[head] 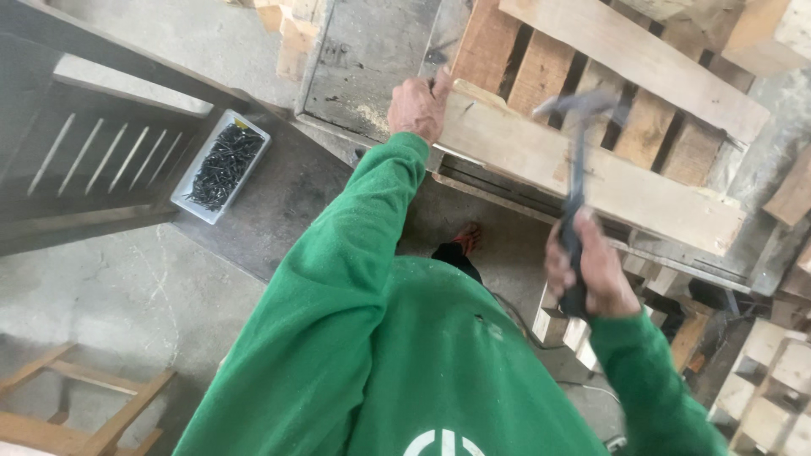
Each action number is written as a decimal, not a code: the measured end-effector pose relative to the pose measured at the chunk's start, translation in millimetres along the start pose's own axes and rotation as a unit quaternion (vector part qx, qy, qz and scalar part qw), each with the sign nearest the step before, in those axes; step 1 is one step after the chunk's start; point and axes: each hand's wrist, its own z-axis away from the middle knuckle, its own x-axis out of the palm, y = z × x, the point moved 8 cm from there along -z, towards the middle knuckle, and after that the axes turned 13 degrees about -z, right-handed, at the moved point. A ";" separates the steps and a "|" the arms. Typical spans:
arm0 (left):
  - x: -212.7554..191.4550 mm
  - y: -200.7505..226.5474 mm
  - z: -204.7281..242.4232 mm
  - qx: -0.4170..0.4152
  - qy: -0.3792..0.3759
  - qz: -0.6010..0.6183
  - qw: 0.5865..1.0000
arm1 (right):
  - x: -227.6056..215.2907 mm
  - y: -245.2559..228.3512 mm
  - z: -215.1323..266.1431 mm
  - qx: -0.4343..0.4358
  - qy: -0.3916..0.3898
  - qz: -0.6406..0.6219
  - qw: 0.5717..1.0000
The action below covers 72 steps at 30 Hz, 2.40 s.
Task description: The person assembles a wooden pallet by hammering nails into wooden planks and blocks. They position planks, insert nails, and use a hammer to secure the components together in a workshop setting.
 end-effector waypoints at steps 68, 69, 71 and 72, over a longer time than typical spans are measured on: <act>2.8 -32.1 26.7 -0.122 0.139 0.159 0.970 | 53.8 -47.4 6.1 -0.333 -0.134 0.255 0.898; 11.0 -34.4 24.9 -0.131 0.112 0.179 0.969 | 41.0 -18.0 -11.6 -0.231 -0.078 0.297 0.923; 25.5 -34.3 35.1 -0.141 0.126 0.184 0.965 | 1.3 9.6 -13.7 -0.109 0.008 0.317 0.942; 9.9 -33.8 31.4 -0.130 0.181 0.162 0.961 | -2.9 -2.9 -11.7 -0.152 0.025 0.297 0.942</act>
